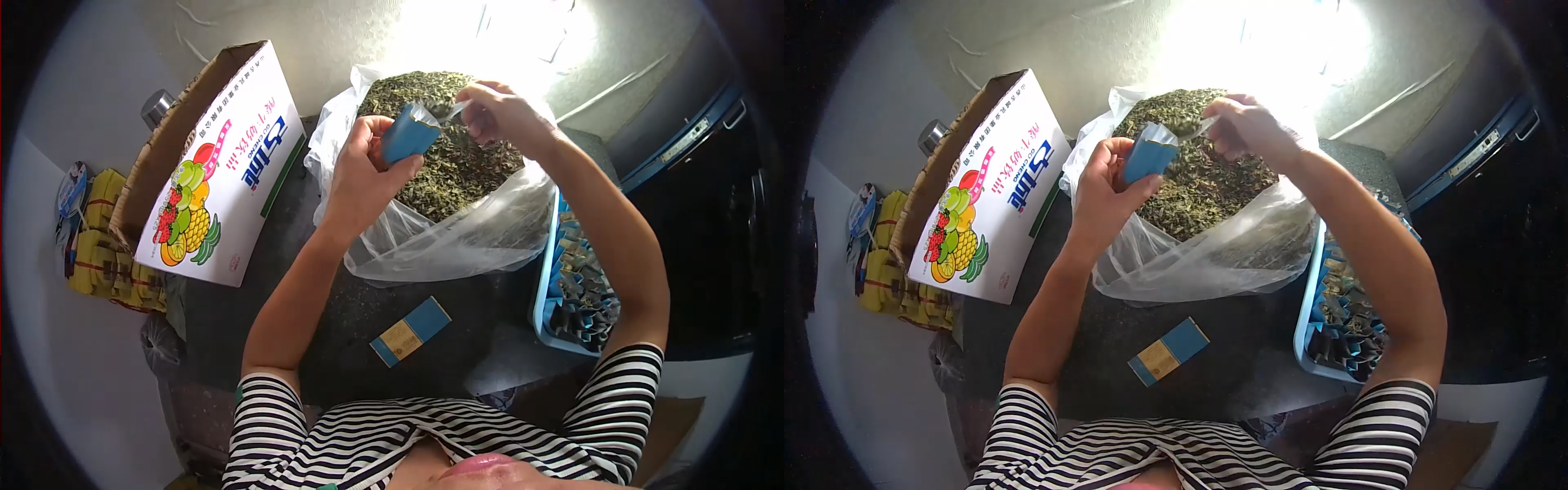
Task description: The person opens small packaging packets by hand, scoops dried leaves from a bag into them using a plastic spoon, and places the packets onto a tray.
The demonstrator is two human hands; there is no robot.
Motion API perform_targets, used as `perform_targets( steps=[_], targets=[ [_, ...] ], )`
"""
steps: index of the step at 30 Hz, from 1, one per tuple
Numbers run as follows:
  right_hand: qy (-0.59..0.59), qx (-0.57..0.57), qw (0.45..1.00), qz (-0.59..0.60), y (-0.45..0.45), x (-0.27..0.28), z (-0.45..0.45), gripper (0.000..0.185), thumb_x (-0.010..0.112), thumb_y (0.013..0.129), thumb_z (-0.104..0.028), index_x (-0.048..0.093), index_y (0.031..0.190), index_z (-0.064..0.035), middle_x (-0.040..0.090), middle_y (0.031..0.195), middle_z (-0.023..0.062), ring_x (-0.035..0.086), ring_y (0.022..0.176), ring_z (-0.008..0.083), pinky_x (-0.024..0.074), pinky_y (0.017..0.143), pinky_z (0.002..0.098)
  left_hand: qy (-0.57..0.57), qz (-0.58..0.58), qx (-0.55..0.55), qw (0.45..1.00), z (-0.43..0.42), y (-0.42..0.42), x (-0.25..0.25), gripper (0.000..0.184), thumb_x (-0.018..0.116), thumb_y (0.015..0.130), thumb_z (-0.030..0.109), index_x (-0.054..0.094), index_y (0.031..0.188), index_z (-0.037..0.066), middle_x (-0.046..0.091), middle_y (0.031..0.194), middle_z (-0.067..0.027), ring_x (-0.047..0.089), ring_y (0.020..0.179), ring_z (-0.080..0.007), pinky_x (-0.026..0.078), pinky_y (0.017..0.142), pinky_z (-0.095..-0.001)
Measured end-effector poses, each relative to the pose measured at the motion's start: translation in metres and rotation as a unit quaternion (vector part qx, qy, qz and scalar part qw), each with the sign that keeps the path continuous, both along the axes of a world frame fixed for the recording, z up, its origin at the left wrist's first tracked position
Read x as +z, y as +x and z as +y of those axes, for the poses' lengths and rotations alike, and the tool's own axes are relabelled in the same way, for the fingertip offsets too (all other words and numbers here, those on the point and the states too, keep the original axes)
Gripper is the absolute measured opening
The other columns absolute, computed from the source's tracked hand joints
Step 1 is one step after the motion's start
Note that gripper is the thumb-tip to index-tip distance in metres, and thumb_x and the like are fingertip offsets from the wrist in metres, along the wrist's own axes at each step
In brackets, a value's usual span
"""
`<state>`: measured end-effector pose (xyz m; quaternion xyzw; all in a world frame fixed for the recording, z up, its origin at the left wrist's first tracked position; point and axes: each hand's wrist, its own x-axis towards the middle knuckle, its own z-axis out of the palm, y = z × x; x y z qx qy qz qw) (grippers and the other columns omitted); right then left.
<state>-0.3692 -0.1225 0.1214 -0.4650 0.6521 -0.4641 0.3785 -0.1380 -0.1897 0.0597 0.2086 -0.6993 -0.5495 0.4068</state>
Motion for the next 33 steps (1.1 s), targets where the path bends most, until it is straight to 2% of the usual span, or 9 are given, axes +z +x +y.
perform_targets(
  steps=[10, 12, 15, 20, 21, 24, 27, 29, 33],
  targets=[
    [-0.062, 0.073, 0.971, 0.22, 0.02, 0.044, 0.028, 0.021, 0.051, 0.098, -0.024, 0.064, 0.101, -0.007, 0.052, 0.067, -0.0009, 0.049, 0.057, 0.008, 0.0394, 0.052, 0.0232, -0.063, -0.052, 0.016, 0.997, -0.003, -0.028, 0.005, 0.046, 0.078, 0.077, 0.017, 0.051, 0.112, 0.001, 0.065, 0.09, -0.0082, 0.062, 0.075, -0.012, 0.051, 0.069, -0.0294],
    [-0.061, 0.08, 0.961, 0.256, 0.042, 0.05, 0.037, 0.02, 0.052, 0.098, -0.022, 0.063, 0.103, -0.006, 0.057, 0.07, 0.0043, 0.054, 0.059, 0.0158, 0.044, 0.056, 0.0282, -0.052, -0.062, 0.0, 0.997, 0.004, -0.032, 0.013, 0.044, 0.076, 0.079, 0.013, 0.051, 0.113, 0.001, 0.065, 0.089, -0.0076, 0.062, 0.076, -0.0116, 0.051, 0.069, -0.0276],
    [-0.216, 0.099, 0.827, 0.509, 0.047, 0.056, 0.047, 0.019, 0.052, 0.1, -0.018, 0.061, 0.107, -0.0021, 0.065, 0.089, 0.0154, 0.063, 0.078, 0.0325, 0.0496, 0.073, 0.0393, -0.014, -0.024, -0.013, 1.0, 0.01, -0.033, 0.017, 0.044, 0.076, 0.079, 0.01, 0.05, 0.113, 0.0, 0.065, 0.088, -0.0074, 0.062, 0.076, -0.0116, 0.051, 0.07, -0.0261],
    [-0.235, 0.012, 0.818, 0.525, 0.044, 0.073, 0.076, 0.019, 0.055, 0.099, -0.015, 0.063, 0.106, -0.0001, 0.067, 0.095, 0.0153, 0.065, 0.083, 0.0279, 0.051, 0.075, 0.0373, -0.036, -0.007, -0.007, 0.999, -0.01, -0.042, 0.007, 0.046, 0.077, 0.08, 0.007, 0.05, 0.116, -0.002, 0.066, 0.091, -0.0084, 0.064, 0.08, -0.0109, 0.052, 0.07, -0.0251],
    [-0.205, -0.008, 0.837, 0.507, 0.045, 0.075, 0.082, 0.018, 0.056, 0.099, -0.014, 0.064, 0.106, 0.0002, 0.067, 0.097, 0.0145, 0.065, 0.083, 0.0273, 0.0511, 0.076, 0.0368, -0.021, -0.025, -0.001, 0.999, -0.014, -0.041, 0.007, 0.044, 0.076, 0.083, 0.006, 0.05, 0.118, -0.001, 0.064, 0.087, -0.0033, 0.055, 0.069, -0.0033, 0.043, 0.053, -0.0179],
    [-0.197, -0.029, 0.841, 0.503, 0.038, 0.077, 0.102, 0.017, 0.056, 0.098, -0.011, 0.066, 0.105, 0.0005, 0.066, 0.098, 0.012, 0.065, 0.086, 0.0254, 0.0511, 0.079, 0.0349, -0.004, 0.019, -0.011, 1.0, -0.006, -0.035, 0.019, 0.045, 0.076, 0.084, 0.005, 0.05, 0.121, -0.001, 0.065, 0.089, -0.0028, 0.055, 0.066, -0.0039, 0.041, 0.049, -0.0185],
    [-0.319, -0.015, 0.749, 0.58, 0.041, 0.073, 0.13, 0.017, 0.052, 0.099, -0.007, 0.064, 0.109, -0.0006, 0.064, 0.09, 0.0116, 0.063, 0.081, 0.0228, 0.0494, 0.076, 0.0338, 0.015, 0.066, -0.09, 0.994, 0.027, -0.023, 0.036, 0.037, 0.067, 0.093, 0.02, 0.053, 0.121, 0.0, 0.064, 0.096, -0.0047, 0.056, 0.074, -0.0068, 0.044, 0.061, -0.0219],
    [-0.295, -0.023, 0.767, 0.569, 0.058, 0.082, 0.162, 0.018, 0.051, 0.1, -0.006, 0.064, 0.111, -0.0017, 0.063, 0.087, 0.0112, 0.062, 0.078, 0.023, 0.0483, 0.074, 0.0338, 0.014, 0.095, -0.171, 0.981, 0.05, -0.019, 0.041, 0.039, 0.052, 0.1, 0.035, 0.056, 0.121, 0.002, 0.063, 0.101, -0.0062, 0.055, 0.082, -0.0091, 0.045, 0.075, -0.0263],
    [-0.2, -0.05, 0.848, 0.489, 0.09, 0.081, 0.233, 0.018, 0.056, 0.097, -0.006, 0.063, 0.114, -0.004, 0.058, 0.074, 0.0101, 0.054, 0.063, 0.0151, 0.0426, 0.06, 0.0294, 0.066, 0.089, -0.295, 0.949, 0.129, -0.015, 0.046, 0.037, 0.056, 0.099, 0.029, 0.056, 0.122, 0.0, 0.059, 0.093, -0.0001, 0.048, 0.077, -0.0059, 0.042, 0.07, -0.023]
  ],
)
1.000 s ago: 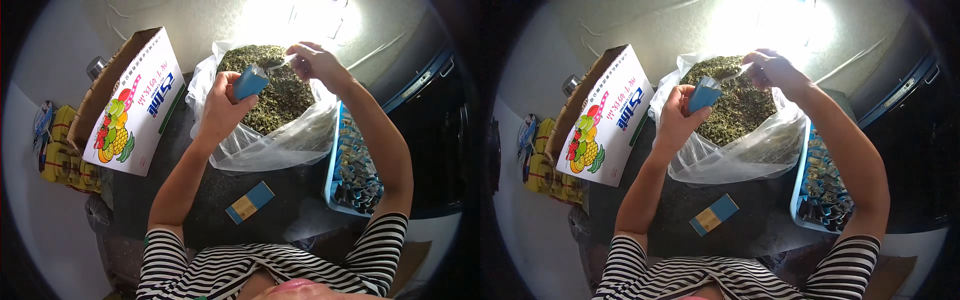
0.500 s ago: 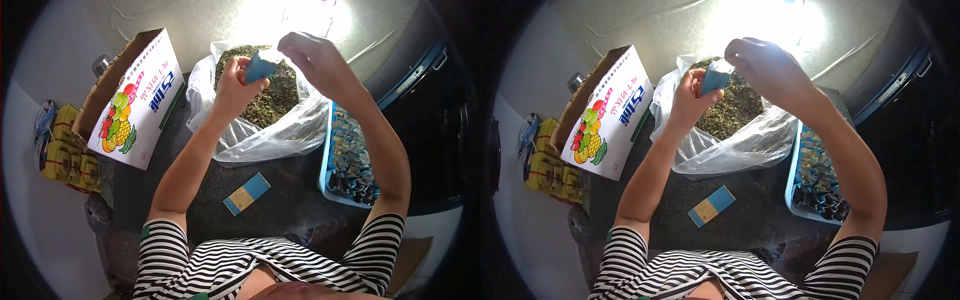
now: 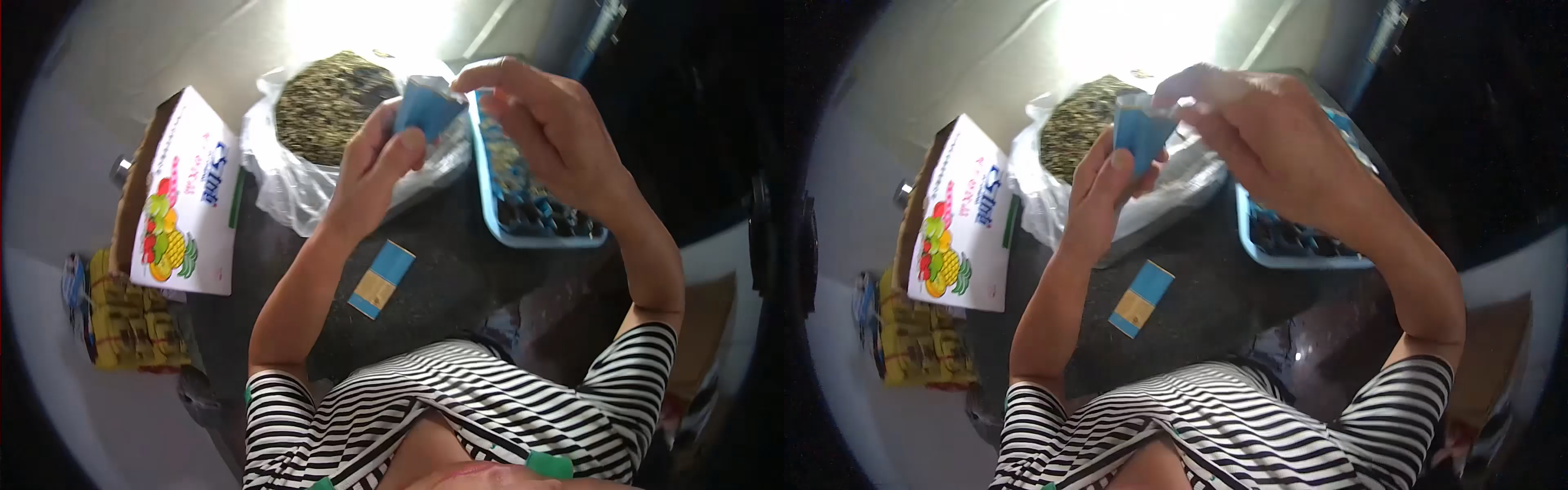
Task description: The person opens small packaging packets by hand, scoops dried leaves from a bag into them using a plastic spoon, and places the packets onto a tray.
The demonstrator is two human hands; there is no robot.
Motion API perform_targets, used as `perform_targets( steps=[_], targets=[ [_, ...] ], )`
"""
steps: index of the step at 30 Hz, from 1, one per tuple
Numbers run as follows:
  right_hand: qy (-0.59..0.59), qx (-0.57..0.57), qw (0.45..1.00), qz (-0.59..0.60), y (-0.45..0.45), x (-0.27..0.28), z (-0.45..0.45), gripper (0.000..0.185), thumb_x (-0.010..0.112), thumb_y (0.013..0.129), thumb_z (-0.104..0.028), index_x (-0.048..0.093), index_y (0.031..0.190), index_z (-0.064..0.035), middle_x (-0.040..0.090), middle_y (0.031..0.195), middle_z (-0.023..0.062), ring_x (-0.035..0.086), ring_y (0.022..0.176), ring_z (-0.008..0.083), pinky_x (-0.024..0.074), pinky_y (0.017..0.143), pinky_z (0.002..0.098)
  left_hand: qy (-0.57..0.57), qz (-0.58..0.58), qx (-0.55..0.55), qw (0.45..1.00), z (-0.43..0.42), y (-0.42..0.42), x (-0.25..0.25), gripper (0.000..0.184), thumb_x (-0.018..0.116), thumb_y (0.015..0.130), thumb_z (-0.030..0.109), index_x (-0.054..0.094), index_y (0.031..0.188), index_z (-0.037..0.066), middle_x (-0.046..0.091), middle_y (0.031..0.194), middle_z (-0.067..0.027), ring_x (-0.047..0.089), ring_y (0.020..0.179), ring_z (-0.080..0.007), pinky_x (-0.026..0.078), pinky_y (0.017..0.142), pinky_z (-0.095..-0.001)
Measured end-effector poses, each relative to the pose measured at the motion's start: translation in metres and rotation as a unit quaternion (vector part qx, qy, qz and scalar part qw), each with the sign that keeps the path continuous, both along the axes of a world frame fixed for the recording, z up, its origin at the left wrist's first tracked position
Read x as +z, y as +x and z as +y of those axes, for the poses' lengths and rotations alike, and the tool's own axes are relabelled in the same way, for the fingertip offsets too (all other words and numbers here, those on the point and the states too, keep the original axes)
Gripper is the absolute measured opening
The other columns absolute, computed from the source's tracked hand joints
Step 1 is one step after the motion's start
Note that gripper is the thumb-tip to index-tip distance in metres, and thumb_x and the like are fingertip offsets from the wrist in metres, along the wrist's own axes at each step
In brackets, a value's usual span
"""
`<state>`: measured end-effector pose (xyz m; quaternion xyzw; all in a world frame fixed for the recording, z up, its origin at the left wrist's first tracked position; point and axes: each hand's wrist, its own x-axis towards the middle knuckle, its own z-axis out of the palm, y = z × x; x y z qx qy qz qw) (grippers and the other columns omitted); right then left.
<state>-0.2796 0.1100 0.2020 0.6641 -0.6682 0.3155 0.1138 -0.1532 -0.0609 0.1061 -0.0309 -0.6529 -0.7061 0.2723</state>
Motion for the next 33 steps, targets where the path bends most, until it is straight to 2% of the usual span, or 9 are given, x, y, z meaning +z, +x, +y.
perform_targets(
  steps=[5, 7, 9, 11, 12, 16, 20, 28, 33],
  targets=[
    [0.085, -0.074, 0.982, -0.152, 0.019, -0.036, 0.086, 0.02, 0.065, 0.091, -0.005, 0.063, 0.111, -0.0023, 0.056, 0.075, 0.007, 0.052, 0.065, 0.0088, 0.04, 0.057, 0.0244, -0.037, -0.055, -0.165, 0.984, 0.063, -0.008, -0.01, 0.051, 0.059, 0.098, 0.034, 0.051, 0.133, -0.003, 0.056, 0.102, -0.0006, 0.049, 0.091, -0.007, 0.041, 0.08, -0.0215],
    [-0.038, -0.086, 0.972, -0.216, 0.016, -0.056, 0.119, 0.018, 0.069, 0.088, -0.007, 0.063, 0.103, 0.0002, 0.058, 0.074, 0.0088, 0.055, 0.062, 0.0117, 0.0432, 0.055, 0.0268, -0.085, -0.07, -0.193, 0.975, 0.086, -0.019, -0.013, 0.052, 0.06, 0.098, 0.034, 0.05, 0.134, -0.003, 0.056, 0.104, -0.0039, 0.051, 0.093, -0.0101, 0.043, 0.082, -0.0241],
    [-0.122, -0.16, 0.947, -0.251, 0.022, -0.059, 0.165, 0.01, 0.067, 0.091, -0.006, 0.065, 0.098, -0.0007, 0.061, 0.081, 0.0025, 0.055, 0.067, 0.0065, 0.0437, 0.058, 0.0212, -0.255, 0.051, -0.119, 0.958, 0.104, -0.042, -0.022, 0.052, 0.065, 0.092, 0.026, 0.051, 0.133, -0.003, 0.057, 0.117, -0.017, 0.058, 0.108, -0.0268, 0.046, 0.091, -0.0361],
    [-0.2, -0.302, 0.915, -0.178, 0.025, -0.065, 0.206, 0.006, 0.066, 0.092, -0.005, 0.067, 0.098, -0.0035, 0.06, 0.08, -0.0014, 0.052, 0.066, 0.0026, 0.0399, 0.057, 0.0181, -0.523, 0.088, 0.003, 0.848, 0.116, -0.054, -0.023, 0.054, 0.072, 0.083, 0.023, 0.056, 0.128, -0.001, 0.057, 0.123, -0.0166, 0.056, 0.116, -0.0327, 0.043, 0.098, -0.0423],
    [-0.17, -0.389, 0.891, -0.159, 0.027, -0.064, 0.231, 0.007, 0.066, 0.093, -0.005, 0.068, 0.099, -0.0025, 0.06, 0.077, -0.0016, 0.049, 0.066, 0.0007, 0.0364, 0.057, 0.0168, -0.556, 0.09, -0.021, 0.826, 0.125, -0.06, -0.025, 0.061, 0.076, 0.076, 0.02, 0.057, 0.132, 0.007, 0.056, 0.133, -0.0134, 0.053, 0.124, -0.033, 0.04, 0.104, -0.0453],
    [-0.159, -0.496, 0.851, -0.059, 0.018, -0.085, 0.282, 0.005, 0.065, 0.094, -0.005, 0.068, 0.097, -0.0034, 0.059, 0.077, -0.0035, 0.047, 0.066, 0.0021, 0.0349, 0.056, 0.0186, -0.69, 0.117, -0.097, 0.707, 0.176, -0.087, -0.05, 0.057, 0.072, 0.08, 0.035, 0.058, 0.131, 0.012, 0.043, 0.149, -0.0069, 0.03, 0.145, -0.0254, 0.018, 0.119, -0.0495],
    [-0.128, -0.506, 0.851, -0.051, 0.008, -0.104, 0.281, 0.007, 0.067, 0.09, -0.001, 0.065, 0.096, -0.0008, 0.058, 0.078, 0.0022, 0.05, 0.065, 0.0061, 0.0364, 0.055, 0.0207, -0.788, 0.117, -0.041, 0.603, 0.201, -0.124, -0.064, 0.064, 0.071, 0.081, 0.04, 0.055, 0.136, 0.011, 0.039, 0.152, -0.0069, 0.027, 0.146, -0.0264, 0.015, 0.12, -0.0506],
    [-0.154, -0.411, 0.882, -0.17, -0.02, -0.13, 0.245, 0.008, 0.067, 0.086, 0.004, 0.064, 0.094, 0.0037, 0.059, 0.078, 0.0075, 0.058, 0.066, 0.0129, 0.0436, 0.059, 0.0241, -0.726, 0.03, -0.073, 0.683, 0.193, -0.135, -0.05, 0.07, 0.071, 0.081, 0.044, 0.053, 0.137, 0.005, 0.04, 0.151, -0.0103, 0.03, 0.144, -0.0302, 0.017, 0.119, -0.0515],
    [-0.107, -0.366, 0.909, -0.171, -0.035, -0.173, 0.22, 0.014, 0.068, 0.083, 0.004, 0.065, 0.097, 0.0011, 0.061, 0.081, 0.0122, 0.06, 0.065, 0.0215, 0.0457, 0.058, 0.0294, -0.728, 0.026, -0.078, 0.681, 0.192, -0.131, -0.048, 0.068, 0.072, 0.08, 0.04, 0.055, 0.135, 0.004, 0.042, 0.15, -0.0113, 0.032, 0.143, -0.0311, 0.02, 0.118, -0.0509]
  ],
)
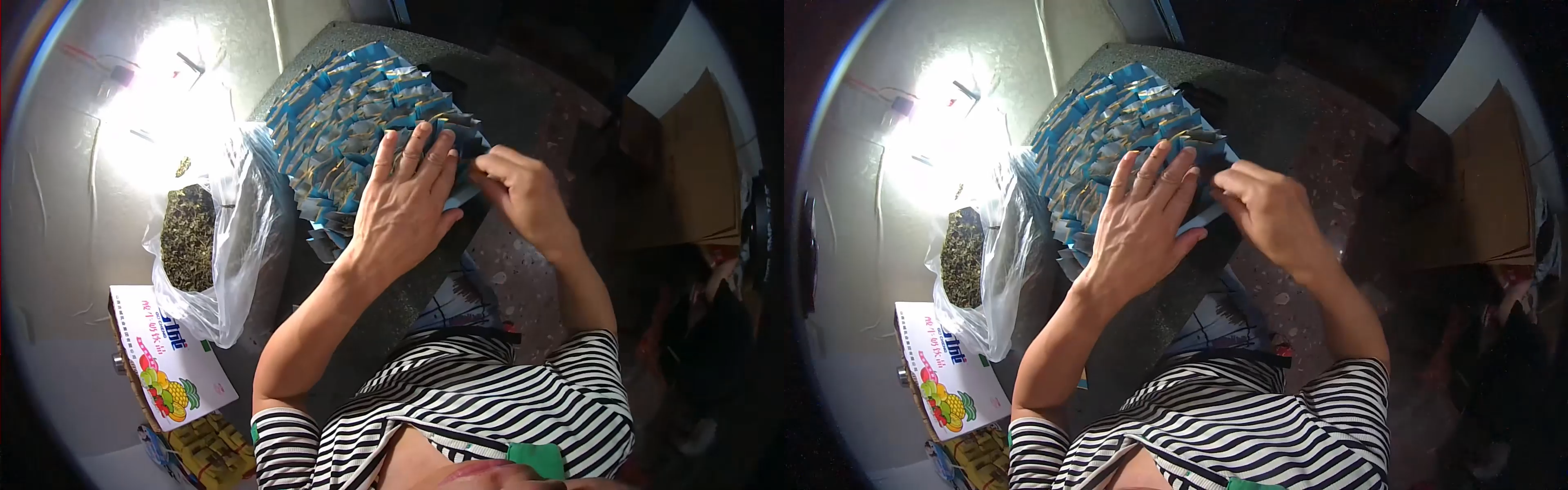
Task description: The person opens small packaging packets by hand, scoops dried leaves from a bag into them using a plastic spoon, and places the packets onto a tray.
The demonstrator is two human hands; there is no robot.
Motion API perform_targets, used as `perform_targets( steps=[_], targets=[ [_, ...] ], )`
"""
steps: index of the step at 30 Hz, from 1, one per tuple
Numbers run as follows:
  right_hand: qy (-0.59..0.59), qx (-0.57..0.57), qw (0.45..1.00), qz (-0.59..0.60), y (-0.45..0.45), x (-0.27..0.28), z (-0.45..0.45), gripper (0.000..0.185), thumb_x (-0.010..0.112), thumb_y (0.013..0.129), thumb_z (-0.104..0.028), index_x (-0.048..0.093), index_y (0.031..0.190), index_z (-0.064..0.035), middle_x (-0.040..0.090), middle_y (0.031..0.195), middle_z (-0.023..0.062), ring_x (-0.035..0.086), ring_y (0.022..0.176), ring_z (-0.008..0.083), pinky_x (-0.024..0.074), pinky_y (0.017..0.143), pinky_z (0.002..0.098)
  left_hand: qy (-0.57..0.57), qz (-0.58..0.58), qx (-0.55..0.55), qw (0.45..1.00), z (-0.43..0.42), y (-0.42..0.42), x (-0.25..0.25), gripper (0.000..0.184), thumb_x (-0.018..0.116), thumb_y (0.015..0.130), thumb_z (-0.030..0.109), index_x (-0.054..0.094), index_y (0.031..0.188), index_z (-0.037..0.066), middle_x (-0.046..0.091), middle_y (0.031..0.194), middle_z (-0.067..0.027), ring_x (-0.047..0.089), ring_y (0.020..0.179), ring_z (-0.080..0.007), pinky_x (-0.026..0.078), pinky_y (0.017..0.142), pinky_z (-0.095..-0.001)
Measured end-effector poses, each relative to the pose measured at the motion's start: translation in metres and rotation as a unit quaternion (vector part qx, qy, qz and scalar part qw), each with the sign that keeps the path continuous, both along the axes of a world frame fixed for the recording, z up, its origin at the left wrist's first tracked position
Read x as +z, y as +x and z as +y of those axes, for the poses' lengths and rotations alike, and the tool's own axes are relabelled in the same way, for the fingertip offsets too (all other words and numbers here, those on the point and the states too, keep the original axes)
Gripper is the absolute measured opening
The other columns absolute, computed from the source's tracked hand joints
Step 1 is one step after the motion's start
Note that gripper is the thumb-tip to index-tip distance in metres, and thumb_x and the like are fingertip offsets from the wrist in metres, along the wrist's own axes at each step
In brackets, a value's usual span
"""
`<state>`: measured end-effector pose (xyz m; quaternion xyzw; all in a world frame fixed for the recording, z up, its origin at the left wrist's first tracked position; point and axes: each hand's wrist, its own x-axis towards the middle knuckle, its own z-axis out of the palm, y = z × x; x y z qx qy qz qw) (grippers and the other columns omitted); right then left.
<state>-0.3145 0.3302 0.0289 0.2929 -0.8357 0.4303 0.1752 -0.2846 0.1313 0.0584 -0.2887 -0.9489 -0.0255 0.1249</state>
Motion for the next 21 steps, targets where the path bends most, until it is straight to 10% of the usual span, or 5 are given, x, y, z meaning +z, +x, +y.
perform_targets(
  steps=[5, 10, 15, 16, 21],
  targets=[
    [-0.036, 0.002, 0.999, -0.023, 0.008, -0.018, -0.006, 0.027, 0.07, 0.081, 0.007, 0.066, 0.107, 0.0, 0.063, 0.085, 0.0106, 0.056, 0.062, 0.0188, 0.0459, 0.058, 0.0272, 0.077, -0.002, 0.017, 0.997, -0.012, 0.03, 0.027, 0.064, 0.074, 0.078, 0.034, 0.057, 0.132, 0.004, 0.045, 0.147, -0.013, 0.04, 0.137, -0.0335, 0.028, 0.114, -0.0506],
    [-0.111, -0.052, 0.989, -0.089, 0.032, -0.015, 0.005, 0.029, 0.068, 0.087, 0.003, 0.067, 0.115, -0.0023, 0.059, 0.081, 0.0001, 0.044, 0.063, 0.0045, 0.0395, 0.056, 0.0203, 0.254, 0.1, 0.091, 0.958, -0.071, 0.106, 0.008, 0.025, 0.075, 0.079, 0.016, 0.07, 0.1, 0.004, 0.068, 0.105, -0.0131, 0.066, 0.091, -0.0302, 0.05, 0.08, -0.0419],
    [-0.352, 0.036, 0.907, -0.226, 0.053, -0.016, -0.002, 0.019, 0.055, 0.101, -0.015, 0.067, 0.106, -0.0006, 0.05, 0.074, -0.0052, 0.037, 0.058, 0.002, 0.0278, 0.053, 0.0181, 0.29, -0.019, 0.306, 0.907, -0.12, 0.177, -0.011, 0.011, 0.07, 0.083, 0.006, 0.066, 0.089, -0.003, 0.062, 0.087, -0.0138, 0.062, 0.073, -0.0246, 0.051, 0.069, -0.0334],
    [-0.458, 0.135, 0.836, -0.272, 0.055, -0.018, -0.009, 0.023, 0.053, 0.102, -0.017, 0.067, 0.104, 0.0006, 0.047, 0.07, -0.0058, 0.036, 0.057, 0.0019, 0.027, 0.051, 0.019, 0.266, -0.08, 0.359, 0.891, -0.127, 0.19, -0.018, 0.024, 0.075, 0.081, 0.013, 0.065, 0.096, -0.002, 0.063, 0.092, -0.0155, 0.064, 0.078, -0.03, 0.052, 0.071, -0.0366],
    [-0.34, 0.276, 0.867, -0.238, 0.064, -0.008, -0.058, 0.055, 0.037, 0.106, -0.044, 0.065, 0.1, 0.0036, 0.046, 0.078, 0.0031, 0.043, 0.069, 0.0094, 0.0342, 0.061, 0.0235, 0.076, -0.116, 0.454, 0.88, -0.123, 0.212, -0.054, 0.047, 0.079, 0.075, 0.021, 0.061, 0.114, 0.003, 0.061, 0.113, -0.0154, 0.059, 0.102, -0.0383, 0.05, 0.086, -0.0436]
  ],
)
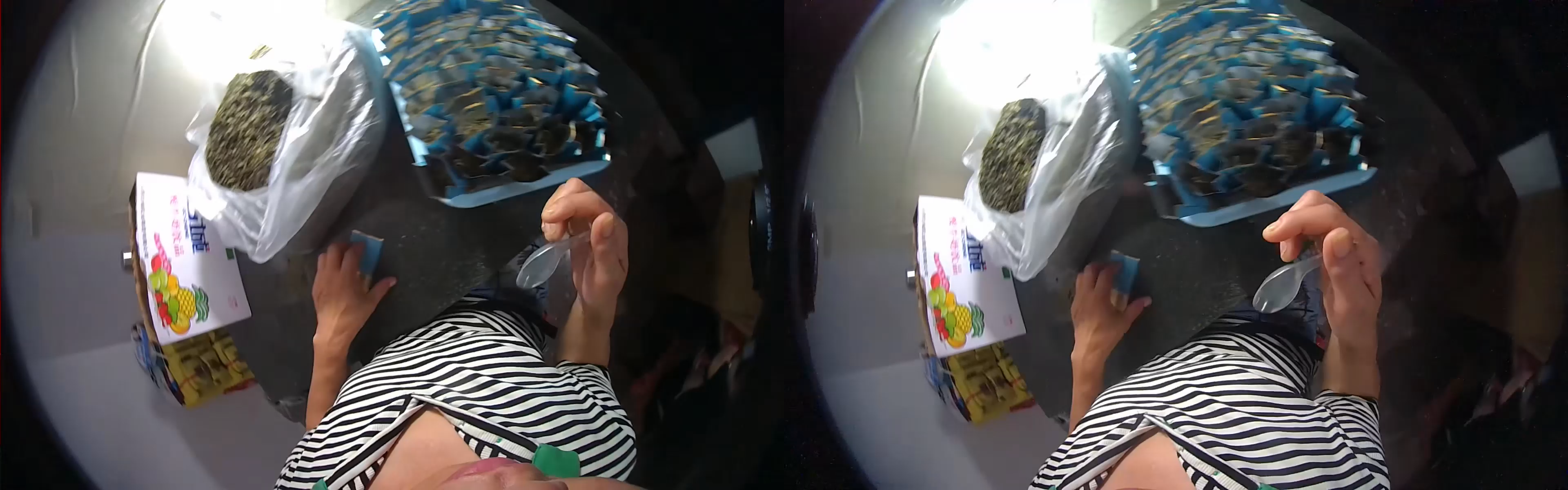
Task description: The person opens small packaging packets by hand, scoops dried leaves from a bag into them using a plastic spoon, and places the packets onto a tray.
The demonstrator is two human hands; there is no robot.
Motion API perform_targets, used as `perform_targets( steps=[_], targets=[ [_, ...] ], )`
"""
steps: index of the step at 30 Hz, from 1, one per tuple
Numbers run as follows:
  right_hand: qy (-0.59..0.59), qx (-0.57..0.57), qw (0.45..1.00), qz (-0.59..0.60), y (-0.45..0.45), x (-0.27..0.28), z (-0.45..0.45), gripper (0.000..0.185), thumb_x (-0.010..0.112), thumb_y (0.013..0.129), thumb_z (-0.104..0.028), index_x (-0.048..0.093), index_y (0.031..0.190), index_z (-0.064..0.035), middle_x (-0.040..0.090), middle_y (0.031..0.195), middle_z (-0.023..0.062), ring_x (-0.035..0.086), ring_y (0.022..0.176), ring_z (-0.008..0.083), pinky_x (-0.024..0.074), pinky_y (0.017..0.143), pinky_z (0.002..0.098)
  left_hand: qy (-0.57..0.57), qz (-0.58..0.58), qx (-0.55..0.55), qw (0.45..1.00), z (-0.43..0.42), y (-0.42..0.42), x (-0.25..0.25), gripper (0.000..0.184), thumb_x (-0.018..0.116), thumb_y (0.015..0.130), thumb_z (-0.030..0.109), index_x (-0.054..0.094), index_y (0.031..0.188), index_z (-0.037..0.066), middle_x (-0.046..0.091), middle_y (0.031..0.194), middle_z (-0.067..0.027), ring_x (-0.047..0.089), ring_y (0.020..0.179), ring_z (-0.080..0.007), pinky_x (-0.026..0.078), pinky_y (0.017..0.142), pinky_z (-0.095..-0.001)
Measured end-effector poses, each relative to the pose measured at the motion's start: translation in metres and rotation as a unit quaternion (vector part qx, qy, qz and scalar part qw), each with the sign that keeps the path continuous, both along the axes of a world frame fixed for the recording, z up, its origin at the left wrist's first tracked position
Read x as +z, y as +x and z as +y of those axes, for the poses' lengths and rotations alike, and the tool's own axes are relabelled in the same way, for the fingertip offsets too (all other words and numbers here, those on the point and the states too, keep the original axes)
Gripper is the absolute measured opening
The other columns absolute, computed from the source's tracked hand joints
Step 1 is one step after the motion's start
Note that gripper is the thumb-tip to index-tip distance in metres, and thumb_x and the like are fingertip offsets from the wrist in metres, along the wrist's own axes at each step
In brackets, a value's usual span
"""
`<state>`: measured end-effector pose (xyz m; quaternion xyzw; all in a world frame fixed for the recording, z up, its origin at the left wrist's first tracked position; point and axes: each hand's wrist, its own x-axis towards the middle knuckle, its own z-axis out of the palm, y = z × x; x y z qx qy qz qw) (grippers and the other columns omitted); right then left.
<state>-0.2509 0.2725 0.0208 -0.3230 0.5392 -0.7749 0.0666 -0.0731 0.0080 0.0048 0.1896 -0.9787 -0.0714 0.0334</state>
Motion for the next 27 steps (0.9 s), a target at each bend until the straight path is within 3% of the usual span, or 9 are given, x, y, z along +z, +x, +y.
perform_targets(
  steps=[2, 6, 8, 11, 15, 18, 23, 27],
  targets=[
    [0.028, 0.025, 0.999, 0.006, 0.002, 0.008, -0.009, 0.056, 0.037, 0.106, -0.044, 0.066, 0.1, 0.0037, 0.046, 0.079, 0.0028, 0.044, 0.069, 0.0091, 0.0341, 0.061, 0.0234, 0.07, 0.036, 0.009, 0.997, -0.003, 0.003, -0.005, 0.038, 0.077, 0.076, 0.016, 0.063, 0.11, 0.003, 0.061, 0.113, -0.0137, 0.059, 0.105, -0.0352, 0.05, 0.089, -0.0418],
    [0.061, 0.056, 0.996, -0.014, 0.009, 0.017, -0.021, 0.059, 0.038, 0.105, -0.046, 0.067, 0.099, 0.0045, 0.045, 0.075, 0.0018, 0.044, 0.058, 0.0075, 0.0317, 0.051, 0.0218, 0.072, 0.074, 0.005, 0.995, -0.011, 0.007, -0.007, 0.027, 0.073, 0.078, 0.009, 0.065, 0.103, 0.003, 0.062, 0.11, -0.0118, 0.06, 0.101, -0.0326, 0.051, 0.086, -0.0406],
    [0.063, 0.05, 0.996, -0.027, 0.014, 0.017, -0.026, 0.057, 0.041, 0.105, -0.046, 0.066, 0.1, 0.0045, 0.042, 0.068, 0.0013, 0.044, 0.05, 0.0076, 0.0316, 0.045, 0.0203, 0.056, 0.109, -0.038, 0.992, -0.019, 0.014, -0.015, 0.021, 0.07, 0.078, 0.005, 0.065, 0.098, 0.002, 0.062, 0.101, -0.0092, 0.062, 0.089, -0.0292, 0.053, 0.075, -0.0394],
    [0.061, 0.068, 0.993, -0.081, 0.021, 0.013, -0.031, 0.054, 0.044, 0.104, -0.045, 0.066, 0.101, 0.0037, 0.041, 0.065, 0.0012, 0.044, 0.049, 0.0083, 0.0341, 0.046, 0.0209, 0.061, 0.163, -0.011, 0.985, -0.024, 0.017, -0.016, 0.011, 0.07, 0.077, 0.004, 0.067, 0.088, 0.002, 0.064, 0.095, -0.0091, 0.064, 0.083, -0.0291, 0.053, 0.072, -0.0383],
    [0.014, 0.124, 0.981, -0.147, 0.022, 0.007, -0.037, 0.036, 0.051, 0.104, -0.032, 0.061, 0.099, 0.0018, 0.046, 0.073, 0.0032, 0.051, 0.058, 0.0102, 0.0407, 0.051, 0.0234, 0.106, 0.235, 0.001, 0.966, -0.037, 0.02, -0.005, 0.007, 0.071, 0.077, 0.002, 0.068, 0.084, 0.002, 0.066, 0.09, -0.0093, 0.065, 0.076, -0.0269, 0.053, 0.068, -0.0345],
    [-0.032, 0.146, 0.976, -0.156, 0.024, 0.013, -0.048, 0.028, 0.055, 0.102, -0.023, 0.061, 0.1, 0.0042, 0.055, 0.083, 0.0071, 0.057, 0.063, 0.0109, 0.0465, 0.057, 0.0228, 0.213, 0.359, -0.023, 0.908, -0.038, 0.02, 0.023, 0.01, 0.073, 0.077, -0.005, 0.069, 0.083, 0.001, 0.066, 0.088, -0.0087, 0.064, 0.072, -0.0191, 0.051, 0.062, -0.0289],
    [0.011, 0.117, 0.987, -0.107, 0.028, 0.042, -0.065, 0.024, 0.054, 0.102, -0.019, 0.061, 0.103, 0.0039, 0.056, 0.083, 0.0058, 0.057, 0.065, 0.0089, 0.0466, 0.057, 0.021, 0.177, 0.431, -0.098, 0.879, -0.031, 0.022, 0.046, 0.016, 0.076, 0.073, -0.006, 0.068, 0.085, 0.003, 0.066, 0.088, -0.0082, 0.064, 0.075, -0.0196, 0.051, 0.062, -0.0299],
    [0.039, 0.124, 0.989, -0.07, 0.032, 0.056, -0.083, 0.022, 0.055, 0.102, -0.017, 0.063, 0.1, 0.0029, 0.06, 0.081, 0.0043, 0.056, 0.067, 0.0067, 0.0457, 0.057, 0.0196, 0.066, 0.434, -0.106, 0.892, -0.025, 0.027, 0.055, 0.02, 0.078, 0.071, 0.0, 0.067, 0.088, 0.007, 0.067, 0.089, -0.0058, 0.065, 0.076, -0.0217, 0.052, 0.07, -0.0335]
  ],
)
